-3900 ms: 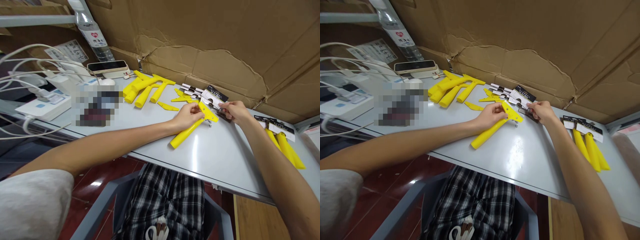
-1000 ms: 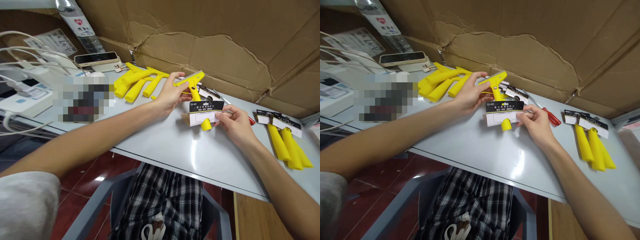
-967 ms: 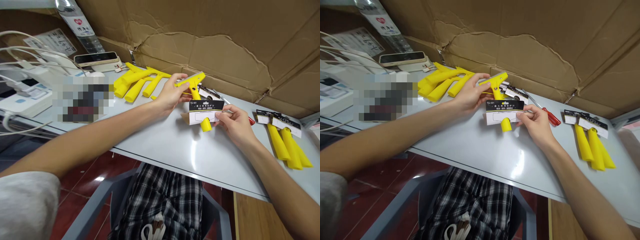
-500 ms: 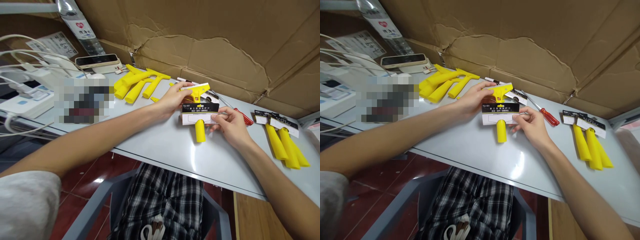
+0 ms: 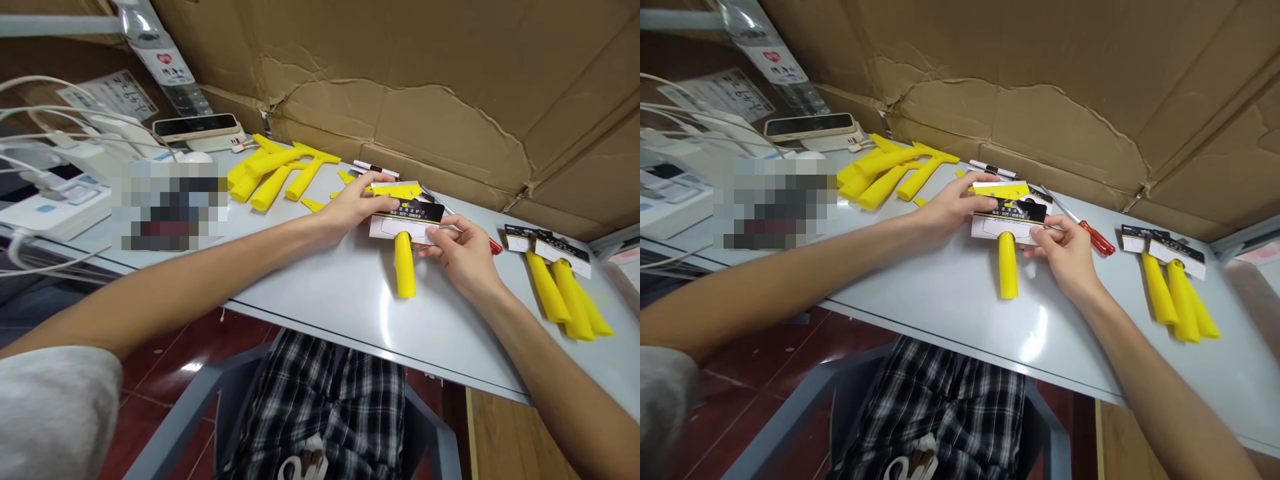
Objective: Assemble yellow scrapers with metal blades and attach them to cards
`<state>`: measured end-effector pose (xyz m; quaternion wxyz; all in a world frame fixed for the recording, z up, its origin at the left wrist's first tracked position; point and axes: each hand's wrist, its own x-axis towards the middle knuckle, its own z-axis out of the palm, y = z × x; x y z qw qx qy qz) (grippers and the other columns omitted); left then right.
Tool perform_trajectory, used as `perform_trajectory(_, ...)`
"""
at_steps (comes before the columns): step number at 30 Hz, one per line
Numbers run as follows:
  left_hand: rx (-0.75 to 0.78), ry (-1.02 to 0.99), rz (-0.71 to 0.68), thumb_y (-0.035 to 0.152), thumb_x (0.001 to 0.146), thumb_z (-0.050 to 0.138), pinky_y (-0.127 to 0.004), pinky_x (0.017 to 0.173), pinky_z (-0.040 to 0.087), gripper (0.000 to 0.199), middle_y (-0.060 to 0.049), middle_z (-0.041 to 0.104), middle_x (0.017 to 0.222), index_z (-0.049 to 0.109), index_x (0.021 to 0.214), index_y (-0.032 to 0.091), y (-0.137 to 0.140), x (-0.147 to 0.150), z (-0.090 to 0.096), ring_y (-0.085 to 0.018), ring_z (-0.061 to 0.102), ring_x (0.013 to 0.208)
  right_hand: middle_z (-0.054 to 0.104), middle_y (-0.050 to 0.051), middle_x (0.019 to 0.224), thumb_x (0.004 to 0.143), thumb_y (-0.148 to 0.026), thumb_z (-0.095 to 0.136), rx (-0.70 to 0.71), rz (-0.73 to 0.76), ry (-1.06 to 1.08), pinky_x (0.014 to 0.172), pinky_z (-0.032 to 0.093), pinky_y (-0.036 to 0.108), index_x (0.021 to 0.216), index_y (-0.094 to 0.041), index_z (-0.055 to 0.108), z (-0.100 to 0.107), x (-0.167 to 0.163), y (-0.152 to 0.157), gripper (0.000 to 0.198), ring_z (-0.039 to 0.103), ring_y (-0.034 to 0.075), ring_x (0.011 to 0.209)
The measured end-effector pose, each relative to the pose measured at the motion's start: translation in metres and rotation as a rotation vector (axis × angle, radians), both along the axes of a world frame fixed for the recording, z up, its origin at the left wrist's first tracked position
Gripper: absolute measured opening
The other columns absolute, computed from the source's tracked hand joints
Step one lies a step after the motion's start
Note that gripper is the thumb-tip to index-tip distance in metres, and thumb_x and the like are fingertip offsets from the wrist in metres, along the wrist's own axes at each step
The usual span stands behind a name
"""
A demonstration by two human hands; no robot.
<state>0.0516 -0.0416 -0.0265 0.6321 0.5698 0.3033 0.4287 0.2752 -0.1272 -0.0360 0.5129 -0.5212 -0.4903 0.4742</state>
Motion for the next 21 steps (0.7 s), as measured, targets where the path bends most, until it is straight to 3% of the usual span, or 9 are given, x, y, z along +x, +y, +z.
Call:
perform_trajectory(2, 0.026, -0.004, -0.027, 0.016, 0.069, 0.081, -0.037, 0.084, 0.053, 0.061, -0.005, 0.074, 0.103, 0.059, 0.126, 0.024, -0.001, 0.0, -0.001, -0.021, 0.071, 0.091, 0.071, 0.005, 0.096, 0.075, -0.048, 0.087, -0.002, 0.003, 0.0, 0.074, 0.064, 0.033, 0.108, -0.021, 0.056, 0.001, -0.001, 0.0, 0.052, 0.072, 0.017, 0.084)
perform_trajectory(5, 0.073, -0.003, -0.01, 0.008, 0.068, 0.077, -0.035, 0.083, 0.053, 0.061, -0.005, 0.074, 0.102, 0.059, 0.124, 0.023, -0.003, 0.001, -0.001, -0.02, 0.07, 0.092, 0.069, 0.005, 0.11, 0.077, -0.049, 0.085, 0.012, 0.008, 0.006, 0.073, 0.064, 0.031, 0.115, -0.024, 0.054, 0.003, -0.003, -0.002, 0.056, 0.072, 0.017, 0.089)
perform_trajectory(10, 0.113, -0.057, 0.021, 0.008, 0.069, 0.077, -0.039, 0.09, 0.055, 0.058, -0.006, 0.074, 0.111, 0.059, 0.122, 0.024, -0.005, 0.002, -0.001, -0.022, 0.071, 0.102, 0.056, 0.005, 0.143, 0.075, -0.048, 0.087, 0.012, 0.052, 0.066, 0.081, 0.066, 0.034, 0.137, -0.036, 0.039, 0.008, -0.012, -0.01, 0.08, 0.071, 0.018, 0.104)
perform_trajectory(16, 0.144, -0.145, 0.0, 0.015, 0.069, 0.084, -0.04, 0.095, 0.053, 0.058, -0.006, 0.074, 0.113, 0.059, 0.121, 0.025, -0.007, 0.003, -0.003, -0.023, 0.07, 0.108, 0.053, 0.006, 0.147, 0.071, -0.041, 0.092, -0.021, 0.016, 0.05, 0.085, 0.066, 0.033, 0.148, -0.042, 0.029, 0.009, -0.02, -0.018, 0.099, 0.07, 0.018, 0.112)
perform_trajectory(19, 0.156, -0.171, -0.004, 0.016, 0.067, 0.086, -0.04, 0.098, 0.053, 0.062, -0.005, 0.073, 0.113, 0.058, 0.121, 0.026, -0.006, 0.003, -0.005, -0.024, 0.069, 0.111, 0.062, 0.009, 0.138, 0.074, -0.046, 0.089, -0.135, 0.14, 0.074, 0.087, 0.066, 0.035, 0.146, -0.034, 0.042, 0.009, -0.02, -0.019, 0.086, 0.072, 0.02, 0.108)
perform_trajectory(21, 0.161, -0.161, -0.012, 0.015, 0.067, 0.085, -0.04, 0.098, 0.053, 0.062, -0.006, 0.073, 0.114, 0.058, 0.122, 0.026, -0.004, 0.003, -0.006, -0.024, 0.069, 0.112, 0.067, 0.011, 0.129, 0.076, -0.05, 0.088, -0.215, 0.239, 0.09, 0.089, 0.066, 0.037, 0.134, -0.023, 0.056, 0.007, -0.02, -0.019, 0.071, 0.073, 0.022, 0.103)
